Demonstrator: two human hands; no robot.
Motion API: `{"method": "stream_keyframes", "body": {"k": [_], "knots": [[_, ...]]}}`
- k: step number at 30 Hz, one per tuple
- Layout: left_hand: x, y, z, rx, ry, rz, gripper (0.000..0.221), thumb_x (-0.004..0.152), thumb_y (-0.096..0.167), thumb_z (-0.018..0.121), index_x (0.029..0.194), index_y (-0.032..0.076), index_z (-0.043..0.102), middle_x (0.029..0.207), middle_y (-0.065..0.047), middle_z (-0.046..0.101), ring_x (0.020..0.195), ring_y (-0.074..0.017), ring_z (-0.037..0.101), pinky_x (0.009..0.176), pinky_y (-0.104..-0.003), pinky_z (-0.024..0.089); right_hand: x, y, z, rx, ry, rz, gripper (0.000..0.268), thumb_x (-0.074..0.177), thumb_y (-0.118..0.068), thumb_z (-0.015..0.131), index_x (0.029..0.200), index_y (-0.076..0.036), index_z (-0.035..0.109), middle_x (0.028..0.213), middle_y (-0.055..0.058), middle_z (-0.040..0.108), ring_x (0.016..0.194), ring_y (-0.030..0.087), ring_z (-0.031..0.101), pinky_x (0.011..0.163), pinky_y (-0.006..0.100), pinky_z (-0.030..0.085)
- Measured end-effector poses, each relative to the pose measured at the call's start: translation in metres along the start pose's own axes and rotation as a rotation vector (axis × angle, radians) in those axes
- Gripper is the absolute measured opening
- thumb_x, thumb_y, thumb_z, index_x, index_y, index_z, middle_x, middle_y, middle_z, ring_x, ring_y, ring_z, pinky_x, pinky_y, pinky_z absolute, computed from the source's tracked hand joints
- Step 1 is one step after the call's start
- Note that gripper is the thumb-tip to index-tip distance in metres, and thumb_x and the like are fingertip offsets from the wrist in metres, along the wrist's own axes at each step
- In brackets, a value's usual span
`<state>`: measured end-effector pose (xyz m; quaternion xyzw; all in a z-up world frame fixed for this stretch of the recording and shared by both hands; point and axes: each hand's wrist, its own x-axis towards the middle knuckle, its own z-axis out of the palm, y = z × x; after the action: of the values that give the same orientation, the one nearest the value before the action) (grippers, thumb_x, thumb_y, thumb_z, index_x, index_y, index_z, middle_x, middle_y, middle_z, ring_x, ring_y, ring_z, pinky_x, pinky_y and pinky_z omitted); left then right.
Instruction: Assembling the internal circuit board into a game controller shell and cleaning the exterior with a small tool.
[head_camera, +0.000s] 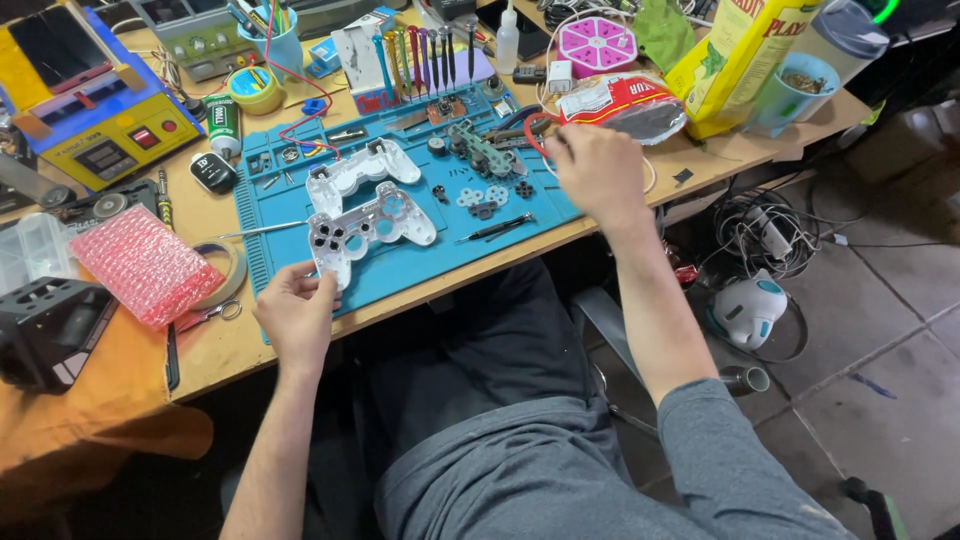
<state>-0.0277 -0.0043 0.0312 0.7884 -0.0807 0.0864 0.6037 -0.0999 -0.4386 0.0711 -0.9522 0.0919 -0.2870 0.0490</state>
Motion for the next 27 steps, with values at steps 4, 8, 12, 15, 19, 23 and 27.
{"method": "stream_keyframes", "body": {"k": [4,8,12,15,19,23,27], "knots": [[0.0,-0.001,0.0,0.015,0.004,-0.004,0.031,0.093,-0.006,0.079,0.123,-0.017,0.076,0.09,-0.032,0.079,0.073,-0.0275,0.082,0.06,-0.035,0.07,0.004,0.058,0.0,0.081,0.083,0.183,0.049,0.122,-0.049,0.059,0.102,-0.009,0.078,0.088,0.021,0.077,0.097,0.05,0.077,0.08,0.062,0.057],[0.001,-0.002,0.0,0.019,0.0,-0.005,0.032,0.094,-0.006,0.079,0.123,-0.017,0.076,0.09,-0.032,0.079,0.073,-0.027,0.082,0.06,-0.035,0.07,0.004,0.08,-0.003,0.41,0.042,0.462,0.038,0.12,-0.039,0.058,0.097,-0.022,0.083,0.067,-0.004,0.074,0.069,0.016,0.079,0.078,0.035,0.06],[0.005,-0.003,0.002,0.12,0.0,-0.099,0.026,0.1,0.015,0.084,0.121,-0.001,0.082,0.089,-0.01,0.084,0.068,-0.0147,0.08,0.063,-0.028,0.07,0.015,0.054,-0.035,0.493,0.001,0.717,0.043,0.124,-0.033,0.051,0.104,-0.012,0.082,0.08,0.0,0.079,0.067,0.01,0.071,0.076,0.032,0.062],[0.006,-0.007,0.002,0.113,0.001,-0.089,0.025,0.1,0.014,0.083,0.12,-0.001,0.082,0.089,-0.009,0.084,0.068,-0.0146,0.08,0.063,-0.028,0.07,0.014,0.056,-0.033,0.534,0.044,0.687,0.042,0.124,-0.031,0.054,0.099,-0.011,0.081,0.079,0.0,0.079,0.064,0.008,0.069,0.069,0.028,0.06],[0.005,-0.005,0.002,0.122,-0.003,-0.084,0.025,0.1,0.014,0.083,0.12,-0.001,0.082,0.088,-0.009,0.084,0.069,-0.0142,0.08,0.063,-0.027,0.07,0.012,0.06,-0.031,0.506,-0.01,0.687,0.041,0.125,-0.031,0.051,0.103,-0.012,0.08,0.083,0.0,0.078,0.069,0.009,0.07,0.074,0.032,0.06],[0.006,-0.007,0.003,0.102,0.0,-0.09,0.024,0.1,0.014,0.083,0.12,0.0,0.082,0.09,-0.009,0.084,0.071,-0.0143,0.081,0.063,-0.028,0.071,0.009,0.059,-0.029,0.449,-0.042,0.421,0.037,0.126,-0.028,0.051,0.107,-0.011,0.078,0.087,0.003,0.077,0.08,0.015,0.071,0.075,0.038,0.056],[0.005,-0.005,0.002,0.11,-0.005,-0.089,0.023,0.099,0.014,0.083,0.119,0.0,0.082,0.089,-0.009,0.084,0.069,-0.0141,0.08,0.064,-0.028,0.071,0.009,0.048,-0.034,0.45,0.001,0.376,0.033,0.125,-0.024,0.058,0.107,-0.01,0.081,0.084,0.002,0.079,0.078,0.012,0.076,0.076,0.033,0.061]]}}
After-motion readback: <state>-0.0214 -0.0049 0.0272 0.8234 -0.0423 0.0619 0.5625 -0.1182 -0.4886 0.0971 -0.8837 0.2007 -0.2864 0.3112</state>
